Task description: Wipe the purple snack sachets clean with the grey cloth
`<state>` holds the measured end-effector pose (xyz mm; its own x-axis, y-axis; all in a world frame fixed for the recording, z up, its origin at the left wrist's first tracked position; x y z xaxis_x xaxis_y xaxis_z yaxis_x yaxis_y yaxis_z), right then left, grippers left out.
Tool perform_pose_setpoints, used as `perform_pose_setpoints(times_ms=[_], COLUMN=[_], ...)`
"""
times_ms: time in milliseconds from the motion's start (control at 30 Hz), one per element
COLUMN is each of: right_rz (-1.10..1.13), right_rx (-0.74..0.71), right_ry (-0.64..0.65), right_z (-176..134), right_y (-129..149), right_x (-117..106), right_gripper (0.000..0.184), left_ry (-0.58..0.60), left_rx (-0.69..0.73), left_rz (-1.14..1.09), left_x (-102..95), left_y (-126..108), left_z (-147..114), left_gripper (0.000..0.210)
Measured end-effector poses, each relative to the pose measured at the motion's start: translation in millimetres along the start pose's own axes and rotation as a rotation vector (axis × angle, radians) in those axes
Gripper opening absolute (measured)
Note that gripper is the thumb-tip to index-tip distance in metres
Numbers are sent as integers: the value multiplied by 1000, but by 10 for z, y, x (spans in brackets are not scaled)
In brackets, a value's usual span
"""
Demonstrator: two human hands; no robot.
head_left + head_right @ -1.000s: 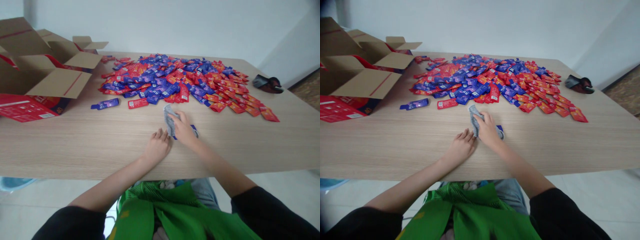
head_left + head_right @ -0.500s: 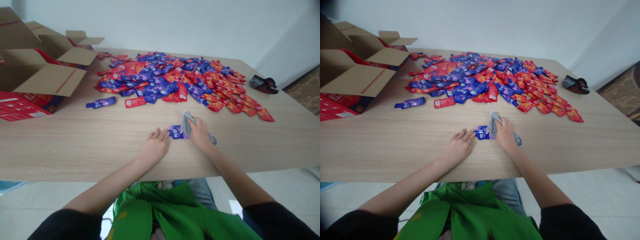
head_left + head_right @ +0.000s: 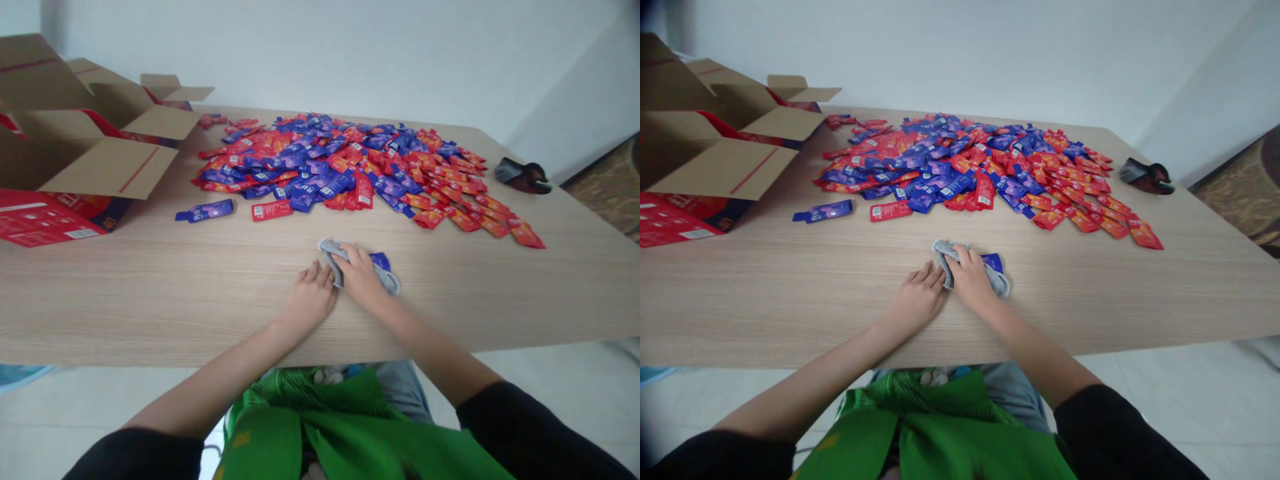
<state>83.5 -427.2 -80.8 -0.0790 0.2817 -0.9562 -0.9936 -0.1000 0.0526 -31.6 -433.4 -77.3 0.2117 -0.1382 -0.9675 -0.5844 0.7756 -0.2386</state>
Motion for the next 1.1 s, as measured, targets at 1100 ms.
perform_pose_setpoints(times_ms=[1100], right_rz=[376], right_rx=[495], right_ry=[-224], right_z=[-651], right_y=[-1135], right_x=[-436], right_gripper=[36], left_ry=[-52], left_rx=[-96], left_rz=[88], left_x=[-201], left_y=[128], left_z=[427], left_gripper=[41])
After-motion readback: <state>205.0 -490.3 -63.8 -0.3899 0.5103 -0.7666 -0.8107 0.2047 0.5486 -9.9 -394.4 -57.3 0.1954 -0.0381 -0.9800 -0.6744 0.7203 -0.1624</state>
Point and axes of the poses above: each hand's wrist, its own z-axis towards the middle knuckle, its own x-axis out of the palm, y = z × x, the point moved 6 cm from there along z, towards the middle knuckle, and after that the axes turned 15 degrees about -z, right-handed, at the moved point
